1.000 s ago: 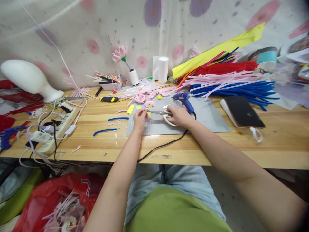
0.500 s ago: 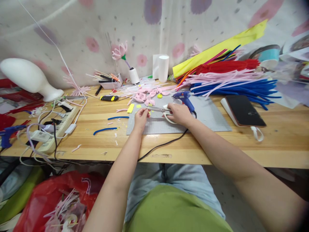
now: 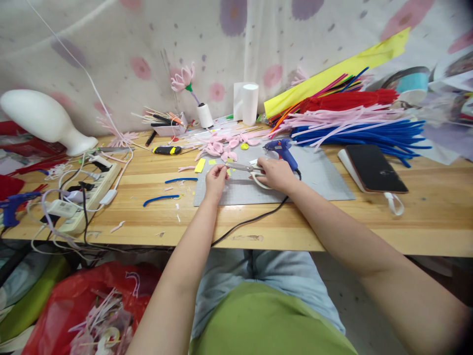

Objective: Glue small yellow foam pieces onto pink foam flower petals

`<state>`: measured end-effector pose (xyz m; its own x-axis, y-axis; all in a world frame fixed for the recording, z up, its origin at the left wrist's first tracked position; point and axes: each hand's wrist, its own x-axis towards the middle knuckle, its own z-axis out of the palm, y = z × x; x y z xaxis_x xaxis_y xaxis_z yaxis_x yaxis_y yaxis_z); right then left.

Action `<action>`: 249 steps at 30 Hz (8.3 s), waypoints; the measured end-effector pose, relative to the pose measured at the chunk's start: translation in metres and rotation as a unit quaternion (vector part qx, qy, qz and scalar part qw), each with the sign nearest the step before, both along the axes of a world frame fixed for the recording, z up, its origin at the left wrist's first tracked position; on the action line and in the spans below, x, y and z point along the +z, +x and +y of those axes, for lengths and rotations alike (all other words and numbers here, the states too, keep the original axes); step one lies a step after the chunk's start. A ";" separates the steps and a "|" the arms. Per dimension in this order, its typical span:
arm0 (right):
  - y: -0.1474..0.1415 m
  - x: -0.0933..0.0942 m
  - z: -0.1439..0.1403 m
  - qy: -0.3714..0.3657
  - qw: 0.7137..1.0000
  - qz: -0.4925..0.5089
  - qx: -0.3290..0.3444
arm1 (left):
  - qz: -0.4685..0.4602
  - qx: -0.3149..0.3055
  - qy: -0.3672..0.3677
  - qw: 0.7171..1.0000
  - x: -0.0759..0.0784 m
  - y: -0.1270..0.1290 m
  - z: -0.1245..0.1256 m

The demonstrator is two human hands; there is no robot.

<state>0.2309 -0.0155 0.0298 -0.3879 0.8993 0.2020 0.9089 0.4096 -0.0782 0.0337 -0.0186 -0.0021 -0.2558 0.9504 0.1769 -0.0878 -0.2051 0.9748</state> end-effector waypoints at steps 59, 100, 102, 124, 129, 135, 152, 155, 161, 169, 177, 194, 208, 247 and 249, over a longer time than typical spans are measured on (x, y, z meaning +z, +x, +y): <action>-0.004 -0.003 0.000 0.015 0.999 -0.028 -0.006 | 0.028 0.030 -0.016 0.999 -0.002 -0.001 0.001; 0.129 -0.004 0.031 -0.050 0.956 0.107 -0.267 | 0.029 0.023 -0.076 0.996 0.003 0.004 0.000; 0.120 -0.009 0.033 -0.038 0.965 0.083 -0.245 | 0.076 0.015 -0.073 0.994 0.003 0.004 -0.001; -0.038 0.005 0.007 -0.306 0.850 0.427 0.036 | 0.548 0.059 0.130 0.824 0.008 0.012 -0.016; -0.043 -0.003 0.006 -0.309 0.751 0.581 -0.045 | 0.460 0.156 0.132 0.864 0.012 0.012 -0.019; -0.053 -0.014 0.003 -0.236 0.779 0.579 -0.040 | 0.294 0.053 0.007 0.954 0.004 0.022 -0.017; -0.055 -0.021 0.000 -0.126 0.902 0.410 0.040 | 0.029 0.019 -0.069 0.997 0.009 0.021 -0.010; -0.051 -0.020 0.002 -0.125 0.907 0.400 0.032 | 0.038 0.036 -0.059 0.997 0.007 0.020 -0.009; -0.040 -0.024 0.009 -0.203 0.848 0.489 0.017 | 0.074 0.030 -0.054 0.995 0.006 0.020 -0.009; -0.053 -0.022 0.005 -0.260 0.803 0.535 0.021 | 0.091 0.034 -0.046 0.994 0.000 0.019 -0.007; -0.054 -0.018 0.003 -0.281 0.774 0.568 0.014 | 0.053 -0.020 -0.112 0.992 0.011 0.020 -0.013; -0.054 -0.024 0.004 -0.137 0.885 0.446 -0.002 | 0.039 0.002 -0.117 0.992 0.012 0.020 -0.013; -0.051 -0.023 0.005 -0.164 0.876 0.454 0.026 | 0.070 0.022 -0.116 0.990 0.010 0.019 -0.013; 0.143 0.009 0.034 -0.107 0.978 -0.071 -0.162 | -0.104 0.047 -0.098 0.989 0.015 0.010 -0.006; 0.136 0.003 0.037 -0.112 0.977 -0.113 -0.145 | -0.123 0.048 -0.093 0.987 0.015 0.007 -0.006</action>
<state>0.3665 0.0217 0.0328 -0.1223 0.9897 -0.0741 0.9886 0.1281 0.0791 0.0406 -0.0243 0.0130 -0.3598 0.9298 -0.0780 -0.3160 -0.0428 0.9478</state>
